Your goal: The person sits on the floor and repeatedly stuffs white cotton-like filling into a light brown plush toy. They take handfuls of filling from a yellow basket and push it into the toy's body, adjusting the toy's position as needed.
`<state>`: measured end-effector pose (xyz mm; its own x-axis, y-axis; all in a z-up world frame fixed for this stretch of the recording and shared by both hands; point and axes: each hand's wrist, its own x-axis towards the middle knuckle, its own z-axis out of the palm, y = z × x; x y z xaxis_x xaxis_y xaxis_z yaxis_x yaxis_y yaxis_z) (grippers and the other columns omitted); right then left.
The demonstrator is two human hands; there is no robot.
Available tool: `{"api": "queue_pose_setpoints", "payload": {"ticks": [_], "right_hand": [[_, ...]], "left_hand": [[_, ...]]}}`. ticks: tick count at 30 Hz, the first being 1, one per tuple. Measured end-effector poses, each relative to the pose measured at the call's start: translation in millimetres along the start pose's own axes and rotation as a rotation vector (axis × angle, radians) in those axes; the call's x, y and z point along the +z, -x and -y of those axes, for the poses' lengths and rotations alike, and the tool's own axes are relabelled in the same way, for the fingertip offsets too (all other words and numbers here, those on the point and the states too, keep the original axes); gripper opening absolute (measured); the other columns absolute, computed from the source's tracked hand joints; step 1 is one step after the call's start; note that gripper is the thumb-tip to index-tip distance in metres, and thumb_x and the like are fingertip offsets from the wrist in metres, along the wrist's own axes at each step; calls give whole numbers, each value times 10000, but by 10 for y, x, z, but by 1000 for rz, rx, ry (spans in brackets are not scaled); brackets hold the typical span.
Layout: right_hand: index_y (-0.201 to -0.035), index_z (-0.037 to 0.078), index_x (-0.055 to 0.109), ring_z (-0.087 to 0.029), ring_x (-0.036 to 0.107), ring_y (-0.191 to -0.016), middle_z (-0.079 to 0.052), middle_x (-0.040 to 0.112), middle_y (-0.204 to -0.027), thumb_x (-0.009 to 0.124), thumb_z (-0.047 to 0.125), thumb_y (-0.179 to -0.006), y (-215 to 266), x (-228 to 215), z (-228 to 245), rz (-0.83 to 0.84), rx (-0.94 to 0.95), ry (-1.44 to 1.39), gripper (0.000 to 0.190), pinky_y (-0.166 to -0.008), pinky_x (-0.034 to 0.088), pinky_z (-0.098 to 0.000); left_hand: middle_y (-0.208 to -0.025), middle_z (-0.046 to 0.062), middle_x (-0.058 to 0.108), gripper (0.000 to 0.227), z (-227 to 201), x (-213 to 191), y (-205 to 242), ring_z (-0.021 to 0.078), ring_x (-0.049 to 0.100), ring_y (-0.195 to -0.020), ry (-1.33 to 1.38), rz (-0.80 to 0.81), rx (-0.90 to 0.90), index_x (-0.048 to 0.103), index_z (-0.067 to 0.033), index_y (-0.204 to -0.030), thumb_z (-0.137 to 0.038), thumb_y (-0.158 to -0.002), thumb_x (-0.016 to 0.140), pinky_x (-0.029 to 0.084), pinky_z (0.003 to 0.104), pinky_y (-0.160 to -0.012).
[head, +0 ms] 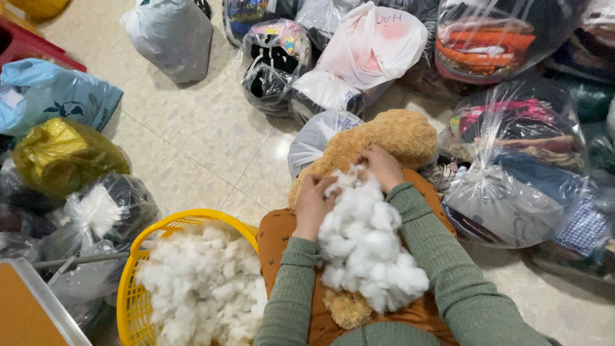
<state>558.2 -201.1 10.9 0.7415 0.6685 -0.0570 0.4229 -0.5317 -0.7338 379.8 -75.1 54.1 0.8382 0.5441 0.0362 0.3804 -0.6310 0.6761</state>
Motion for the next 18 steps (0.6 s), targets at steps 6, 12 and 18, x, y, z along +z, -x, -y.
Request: {"api": "queue_pose_setpoints", "payload": {"ticks": [6, 12, 18], "right_hand": [[-1051, 187, 781, -302, 686, -950, -87, 653, -1040, 775, 437, -783, 33, -90, 132, 34, 38, -51, 366, -886, 544, -400], [-1182, 209, 742, -316, 598, -1099, -122, 591, -1100, 815, 592, -667, 117, -210, 240, 197, -143, 133, 646, -943, 490, -444], [-1064, 187, 745, -340, 580, -1120, -147, 567, -1111, 837, 495, -666, 68, -75, 160, 208, -95, 288, 511, -921, 495, -470]], "left_hand": [[-998, 122, 655, 325, 242, 271, -5, 286, 669, -841, 97, -112, 142, 687, -70, -1036, -193, -790, 860, 556, 402, -743], [-1029, 119, 674, 315, 405, 443, -59, 285, 693, -835, 144, 3, 74, 702, -81, -1073, -172, -807, 842, 554, 394, -766], [-1213, 172, 650, 485, 287, 190, -56, 351, 630, -1101, 410, 95, 295, 612, -14, -1198, -71, -760, 812, 493, 409, -928]]}}
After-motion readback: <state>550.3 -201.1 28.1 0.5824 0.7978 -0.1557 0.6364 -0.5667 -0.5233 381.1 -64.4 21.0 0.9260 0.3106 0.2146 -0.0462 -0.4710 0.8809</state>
